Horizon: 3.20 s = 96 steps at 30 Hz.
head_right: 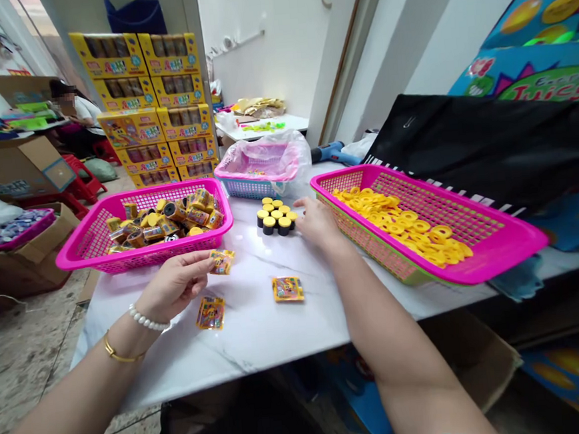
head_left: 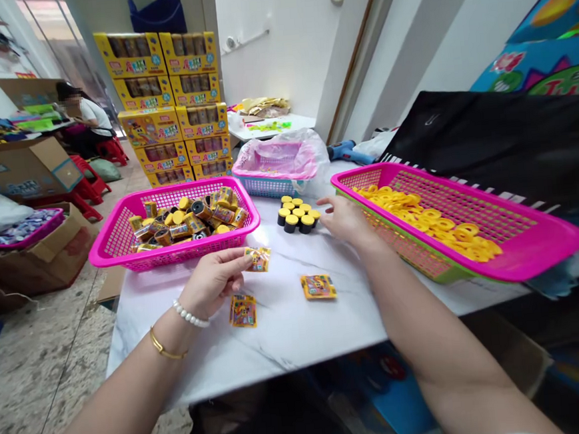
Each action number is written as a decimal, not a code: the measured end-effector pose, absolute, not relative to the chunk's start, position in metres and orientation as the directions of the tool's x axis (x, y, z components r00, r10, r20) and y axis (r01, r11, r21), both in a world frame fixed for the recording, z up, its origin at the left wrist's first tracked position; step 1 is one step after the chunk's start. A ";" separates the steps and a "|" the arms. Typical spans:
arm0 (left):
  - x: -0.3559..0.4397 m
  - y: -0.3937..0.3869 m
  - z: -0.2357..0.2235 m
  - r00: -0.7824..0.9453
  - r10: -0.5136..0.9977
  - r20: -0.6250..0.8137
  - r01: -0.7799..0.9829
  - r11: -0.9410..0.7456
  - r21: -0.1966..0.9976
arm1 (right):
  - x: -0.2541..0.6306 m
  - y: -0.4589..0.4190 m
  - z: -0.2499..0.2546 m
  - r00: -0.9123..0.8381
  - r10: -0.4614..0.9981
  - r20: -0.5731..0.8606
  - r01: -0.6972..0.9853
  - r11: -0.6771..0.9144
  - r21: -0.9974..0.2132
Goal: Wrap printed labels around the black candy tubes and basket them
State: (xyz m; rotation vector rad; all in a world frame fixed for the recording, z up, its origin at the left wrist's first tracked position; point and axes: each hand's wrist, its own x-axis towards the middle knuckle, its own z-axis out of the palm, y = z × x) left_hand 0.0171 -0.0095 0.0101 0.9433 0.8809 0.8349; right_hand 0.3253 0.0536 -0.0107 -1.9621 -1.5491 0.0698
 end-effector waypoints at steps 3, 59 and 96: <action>0.017 -0.009 0.008 0.438 0.849 -0.295 -0.185 0.406 0.895 | 0.330 0.064 -0.024 0.339 0.912 0.230 0.854 -0.196 -0.481; 0.013 0.000 0.006 0.380 0.915 0.139 -0.158 -0.084 0.984 | 0.207 -0.021 -0.003 -0.252 0.780 0.572 0.243 0.624 -0.743; 0.000 0.007 0.010 0.502 0.865 0.014 0.129 -0.090 0.988 | 0.195 -0.010 -0.012 -0.302 0.952 -0.058 -0.177 -0.116 -0.977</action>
